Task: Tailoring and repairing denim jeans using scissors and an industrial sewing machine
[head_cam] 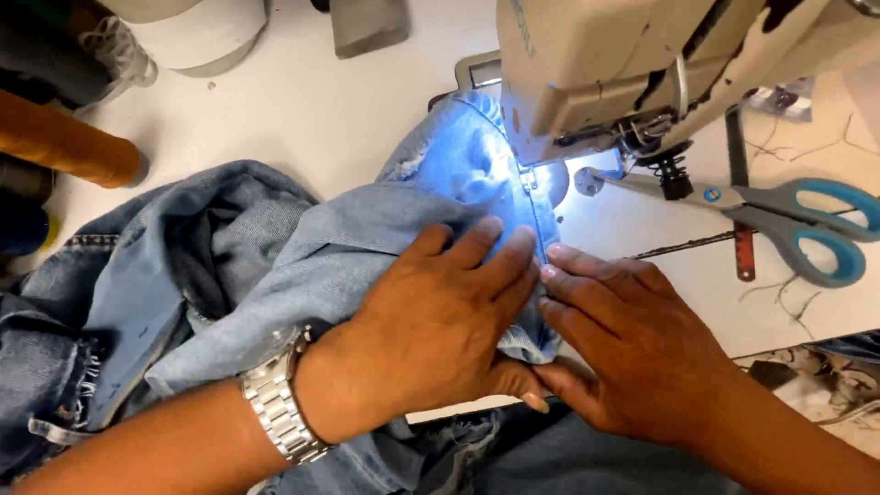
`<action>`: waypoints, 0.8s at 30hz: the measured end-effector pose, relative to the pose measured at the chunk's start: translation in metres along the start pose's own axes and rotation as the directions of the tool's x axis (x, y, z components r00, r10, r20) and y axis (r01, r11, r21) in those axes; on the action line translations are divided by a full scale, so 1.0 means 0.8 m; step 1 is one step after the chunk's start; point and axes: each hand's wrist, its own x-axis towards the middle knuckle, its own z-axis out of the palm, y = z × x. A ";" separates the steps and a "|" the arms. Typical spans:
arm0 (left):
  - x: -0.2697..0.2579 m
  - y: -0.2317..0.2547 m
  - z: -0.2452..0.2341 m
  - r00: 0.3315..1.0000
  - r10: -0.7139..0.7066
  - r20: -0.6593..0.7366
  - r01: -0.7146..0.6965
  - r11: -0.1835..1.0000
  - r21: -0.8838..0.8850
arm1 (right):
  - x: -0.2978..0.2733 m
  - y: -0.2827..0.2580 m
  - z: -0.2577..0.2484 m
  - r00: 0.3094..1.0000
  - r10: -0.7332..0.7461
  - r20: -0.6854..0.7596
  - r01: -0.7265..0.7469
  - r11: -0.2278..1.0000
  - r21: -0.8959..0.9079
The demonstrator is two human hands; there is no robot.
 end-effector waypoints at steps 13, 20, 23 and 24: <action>0.005 -0.013 0.001 0.999 0.005 0.048 -0.006 1.000 0.028 | 0.010 0.006 -0.002 1.000 0.024 -0.014 -0.024 1.000 0.013; 0.004 -0.016 0.004 0.999 -0.012 0.037 0.012 1.000 -0.001 | 0.010 0.010 0.000 1.000 0.011 0.006 -0.011 0.999 0.046; 0.005 -0.021 0.005 1.000 -0.003 0.031 0.003 1.000 0.024 | 0.013 0.014 0.000 1.000 0.012 0.019 -0.013 0.999 0.052; 0.005 -0.023 0.005 1.000 0.003 0.028 -0.004 1.000 0.031 | 0.014 0.015 0.000 1.000 0.013 0.029 -0.014 0.999 0.049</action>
